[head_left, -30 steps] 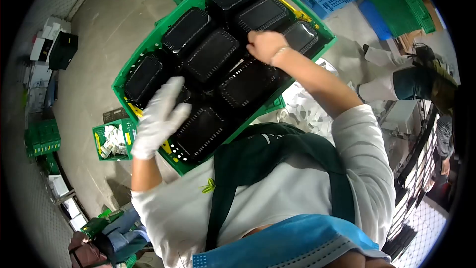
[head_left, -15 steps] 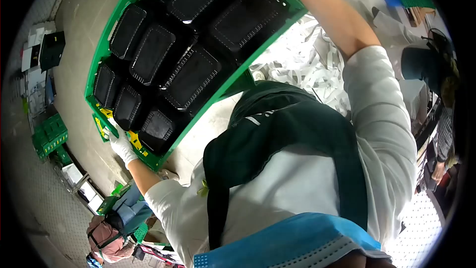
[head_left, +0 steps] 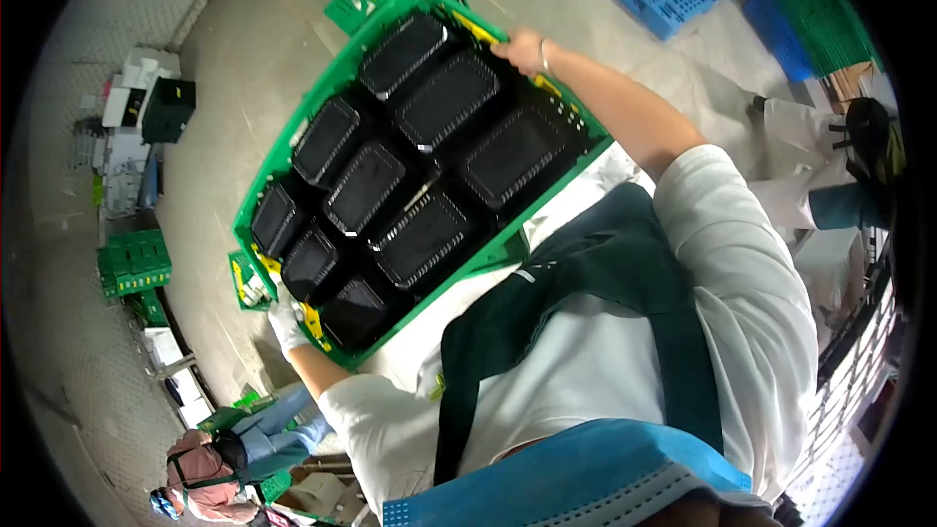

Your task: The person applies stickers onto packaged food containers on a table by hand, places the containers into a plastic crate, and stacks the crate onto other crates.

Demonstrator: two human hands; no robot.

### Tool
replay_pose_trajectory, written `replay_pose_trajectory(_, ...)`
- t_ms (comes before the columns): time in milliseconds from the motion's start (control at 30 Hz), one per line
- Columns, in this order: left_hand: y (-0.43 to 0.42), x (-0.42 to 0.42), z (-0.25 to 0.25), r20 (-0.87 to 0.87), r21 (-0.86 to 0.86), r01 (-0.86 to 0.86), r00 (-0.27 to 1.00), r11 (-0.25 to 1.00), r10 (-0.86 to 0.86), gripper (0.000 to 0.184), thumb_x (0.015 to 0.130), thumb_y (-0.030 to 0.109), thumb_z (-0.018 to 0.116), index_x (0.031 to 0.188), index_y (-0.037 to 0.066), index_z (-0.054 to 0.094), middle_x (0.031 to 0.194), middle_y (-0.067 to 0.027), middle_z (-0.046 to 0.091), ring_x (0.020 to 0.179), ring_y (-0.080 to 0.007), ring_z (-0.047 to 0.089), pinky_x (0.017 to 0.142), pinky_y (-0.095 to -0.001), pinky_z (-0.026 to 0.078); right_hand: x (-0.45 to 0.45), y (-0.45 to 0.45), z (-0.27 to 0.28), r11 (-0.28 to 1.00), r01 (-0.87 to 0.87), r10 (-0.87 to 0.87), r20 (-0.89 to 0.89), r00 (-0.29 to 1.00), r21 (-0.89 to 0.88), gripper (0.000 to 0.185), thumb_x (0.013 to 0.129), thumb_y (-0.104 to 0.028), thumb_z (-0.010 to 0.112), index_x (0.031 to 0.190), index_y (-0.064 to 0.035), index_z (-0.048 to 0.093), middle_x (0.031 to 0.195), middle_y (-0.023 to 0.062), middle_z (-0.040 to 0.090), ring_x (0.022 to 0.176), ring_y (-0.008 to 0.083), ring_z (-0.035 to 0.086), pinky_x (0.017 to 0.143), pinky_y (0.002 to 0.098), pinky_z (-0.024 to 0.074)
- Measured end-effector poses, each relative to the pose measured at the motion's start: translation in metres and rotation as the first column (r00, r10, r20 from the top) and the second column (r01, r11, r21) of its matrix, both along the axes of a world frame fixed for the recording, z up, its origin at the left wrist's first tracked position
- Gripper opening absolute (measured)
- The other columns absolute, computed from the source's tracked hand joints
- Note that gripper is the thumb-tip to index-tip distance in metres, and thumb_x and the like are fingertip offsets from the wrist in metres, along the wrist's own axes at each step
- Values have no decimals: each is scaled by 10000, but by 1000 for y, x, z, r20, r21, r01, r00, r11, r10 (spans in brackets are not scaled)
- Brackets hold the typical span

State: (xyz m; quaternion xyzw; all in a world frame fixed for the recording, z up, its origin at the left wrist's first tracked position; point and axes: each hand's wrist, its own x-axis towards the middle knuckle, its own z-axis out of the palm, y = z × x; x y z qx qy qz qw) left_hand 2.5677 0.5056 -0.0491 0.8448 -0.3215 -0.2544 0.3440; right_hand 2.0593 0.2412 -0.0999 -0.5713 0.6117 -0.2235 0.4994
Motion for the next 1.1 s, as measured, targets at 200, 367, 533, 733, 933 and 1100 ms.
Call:
replay_pose_trajectory(200,41,-66,57,31,23,-111,993,994,110,451,826,426,507,521,126,364,418,13,324,305,-100,288,318,-243,245,-38,2,2,986,-138,138,6,990,89,315,820,-299,502,781,14,502,513,87,486,363,185,459,342,331,374)
replay_pose_trajectory(367,55,-194,53,-27,-135,-290,957,948,289,309,877,282,463,646,77,443,432,23,348,303,-83,294,287,-218,227,-133,-34,-23,973,-231,224,161,961,25,318,823,-304,503,840,12,477,549,58,472,421,156,468,368,305,386)
replay_pose_trajectory(533,49,-270,64,-66,-300,-338,940,892,334,215,872,242,465,722,89,444,447,18,361,294,-88,291,286,-233,227,-193,-55,-6,946,-290,293,-2,956,-147,431,805,-329,504,942,80,508,789,209,586,737,296,575,685,374,445)
replay_pose_trajectory(733,-52,-326,91,-14,-255,-240,970,937,244,323,858,338,465,610,139,407,447,68,316,321,-35,256,310,-194,182,-300,-95,56,987,-39,49,56,997,-159,387,787,-294,524,921,69,523,777,179,583,735,253,565,689,346,427)
replay_pose_trajectory(933,-192,-353,81,-1,-239,-115,993,964,118,291,838,351,498,653,132,446,469,59,361,338,-45,293,319,-201,203,-396,-141,65,980,122,-51,396,917,-156,217,810,-239,545,837,-30,492,537,-51,394,410,44,346,349,198,266)
replay_pose_trajectory(1100,-373,-392,58,-26,-231,25,999,973,-32,255,838,316,524,669,132,473,465,61,362,331,-45,290,313,-206,207,-455,-210,45,932,303,-226,331,916,-201,209,794,-215,596,799,-46,473,541,-61,392,396,27,321,346,198,231)
